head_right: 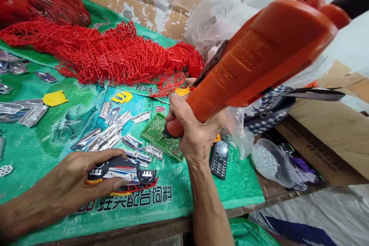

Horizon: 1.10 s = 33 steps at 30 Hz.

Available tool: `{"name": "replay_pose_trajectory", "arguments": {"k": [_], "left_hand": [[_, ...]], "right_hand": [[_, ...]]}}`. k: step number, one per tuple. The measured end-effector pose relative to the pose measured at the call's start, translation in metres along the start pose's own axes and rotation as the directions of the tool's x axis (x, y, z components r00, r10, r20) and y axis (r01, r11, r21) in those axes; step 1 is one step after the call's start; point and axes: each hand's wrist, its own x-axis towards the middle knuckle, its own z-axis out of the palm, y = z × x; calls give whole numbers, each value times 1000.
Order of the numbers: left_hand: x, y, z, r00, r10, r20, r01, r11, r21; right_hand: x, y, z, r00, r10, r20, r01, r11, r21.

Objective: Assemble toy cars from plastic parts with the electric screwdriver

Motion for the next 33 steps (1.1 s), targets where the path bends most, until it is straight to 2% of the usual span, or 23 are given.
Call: {"name": "replay_pose_trajectory", "arguments": {"k": [5,11,15,21,28,33], "left_hand": [[1,4,-4,1000,-11,23,10,1000,21],[-1,4,-1,1000,-3,-5,3,999,40],[-2,0,3,1000,5,-30,-4,999,52],[-3,-7,5,997,61,-51,-61,998,8],[3,-3,0,996,91,-26,-90,996,17],[3,-5,1,996,74,-51,-72,997,42]], "right_hand": [[0,2,3,1000,7,-10,-7,999,38],[1,7,2,999,39,-8,-39,999,-3],[1,9,3,1000,20,-15,-20,999,36],[0,9,4,999,12,-33,-11,1000,12],[1,12,2,1000,-5,-3,5,1000,-9],[5,0,6,997,-67,-25,67,997,35]]}}
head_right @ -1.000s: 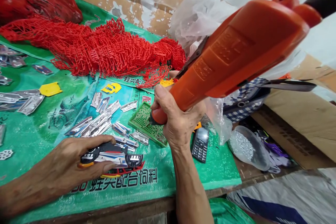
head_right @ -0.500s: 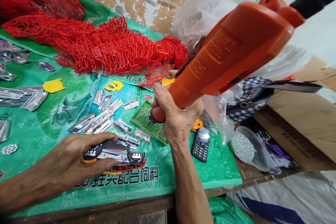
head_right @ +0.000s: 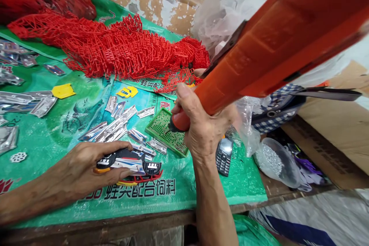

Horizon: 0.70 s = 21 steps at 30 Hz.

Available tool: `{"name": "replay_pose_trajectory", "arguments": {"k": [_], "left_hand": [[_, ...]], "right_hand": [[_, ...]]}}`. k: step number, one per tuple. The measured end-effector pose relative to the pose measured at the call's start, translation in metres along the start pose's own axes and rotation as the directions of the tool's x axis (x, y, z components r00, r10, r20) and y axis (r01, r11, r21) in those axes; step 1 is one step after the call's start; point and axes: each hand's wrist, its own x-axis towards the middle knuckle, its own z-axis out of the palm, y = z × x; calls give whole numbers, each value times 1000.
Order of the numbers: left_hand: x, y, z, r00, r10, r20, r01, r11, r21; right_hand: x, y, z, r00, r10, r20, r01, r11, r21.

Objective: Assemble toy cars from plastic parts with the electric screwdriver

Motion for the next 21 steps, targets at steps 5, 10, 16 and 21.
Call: {"name": "replay_pose_trajectory", "arguments": {"k": [5,10,16,21], "left_hand": [[2,2,-2,997,-48,52,47,999,19],[8,12,-8,993,-72,89,76,996,-49],[10,16,-11,984,-112,141,119,992,-40],[11,16,-12,978,-119,171,130,990,-56]], "right_hand": [[3,-35,11,997,25,-74,-24,1000,5],[-7,-66,15,992,104,66,-106,994,37],[-17,-75,18,959,154,237,-174,983,64],[-21,-71,25,963,115,244,-131,990,51]]}}
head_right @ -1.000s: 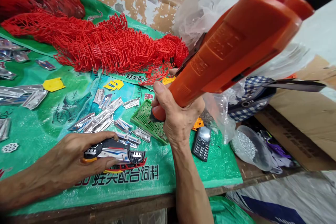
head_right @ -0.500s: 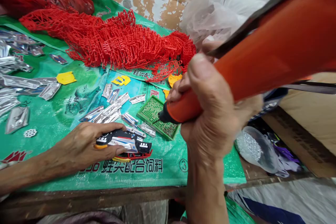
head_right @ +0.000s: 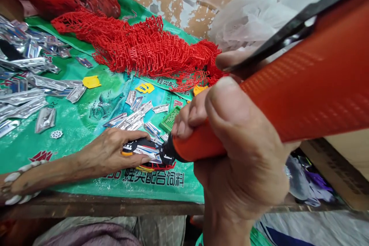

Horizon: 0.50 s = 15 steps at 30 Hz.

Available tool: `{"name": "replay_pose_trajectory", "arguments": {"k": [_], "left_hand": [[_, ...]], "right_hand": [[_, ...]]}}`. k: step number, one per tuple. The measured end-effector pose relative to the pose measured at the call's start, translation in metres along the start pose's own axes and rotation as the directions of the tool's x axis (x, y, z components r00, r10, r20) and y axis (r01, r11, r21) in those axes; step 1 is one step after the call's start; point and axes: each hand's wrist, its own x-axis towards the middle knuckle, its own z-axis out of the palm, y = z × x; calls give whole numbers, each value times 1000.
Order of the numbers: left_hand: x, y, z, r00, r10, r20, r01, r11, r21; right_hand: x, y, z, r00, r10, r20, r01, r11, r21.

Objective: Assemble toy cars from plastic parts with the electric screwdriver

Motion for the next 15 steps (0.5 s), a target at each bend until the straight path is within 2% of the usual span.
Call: {"name": "replay_pose_trajectory", "arguments": {"k": [7,12,15], "left_hand": [[0,2,-2,1000,-18,7,18,1000,2],[-1,-3,4,997,49,-62,-50,999,-13],[-1,-7,8,993,60,-98,-61,998,-7]], "right_hand": [[-1,3,7,994,71,-87,-69,997,32],[-6,1,8,996,51,-71,-50,999,21],[-4,0,9,991,87,-101,-85,996,22]]}}
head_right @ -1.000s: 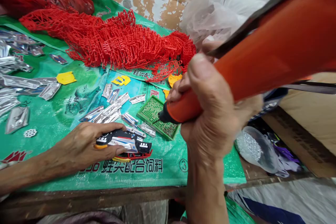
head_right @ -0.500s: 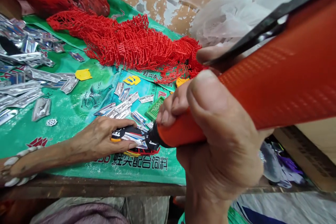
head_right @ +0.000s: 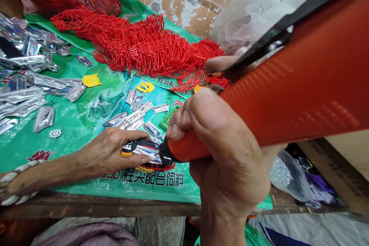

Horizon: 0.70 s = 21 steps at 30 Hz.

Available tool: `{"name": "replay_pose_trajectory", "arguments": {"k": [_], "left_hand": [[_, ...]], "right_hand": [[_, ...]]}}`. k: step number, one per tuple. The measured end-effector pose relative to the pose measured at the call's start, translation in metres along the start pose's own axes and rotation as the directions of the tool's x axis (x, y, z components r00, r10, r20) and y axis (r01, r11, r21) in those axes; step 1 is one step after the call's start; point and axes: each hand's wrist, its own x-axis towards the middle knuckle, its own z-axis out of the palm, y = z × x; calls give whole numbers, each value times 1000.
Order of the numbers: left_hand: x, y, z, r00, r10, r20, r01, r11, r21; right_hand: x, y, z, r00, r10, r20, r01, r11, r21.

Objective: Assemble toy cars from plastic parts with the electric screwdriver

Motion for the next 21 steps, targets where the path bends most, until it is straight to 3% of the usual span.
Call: {"name": "replay_pose_trajectory", "arguments": {"k": [4,9,13,17,21], "left_hand": [[0,-1,0,1000,15,1,-15,1000,-3],[1,6,-7,998,-14,61,12,1000,28],[1,9,-9,997,-11,70,6,998,68],[0,9,-8,998,10,61,-16,995,96],[0,10,-6,998,-6,68,-2,993,118]], "right_hand": [[1,1,0,999,37,-19,-37,999,2],[-3,-1,-2,998,32,60,-32,999,10],[-3,-6,4,996,92,-1,-92,995,-39],[-2,-3,7,997,70,-31,-72,996,-55],[-3,0,-6,990,90,106,-88,996,-23]]}}
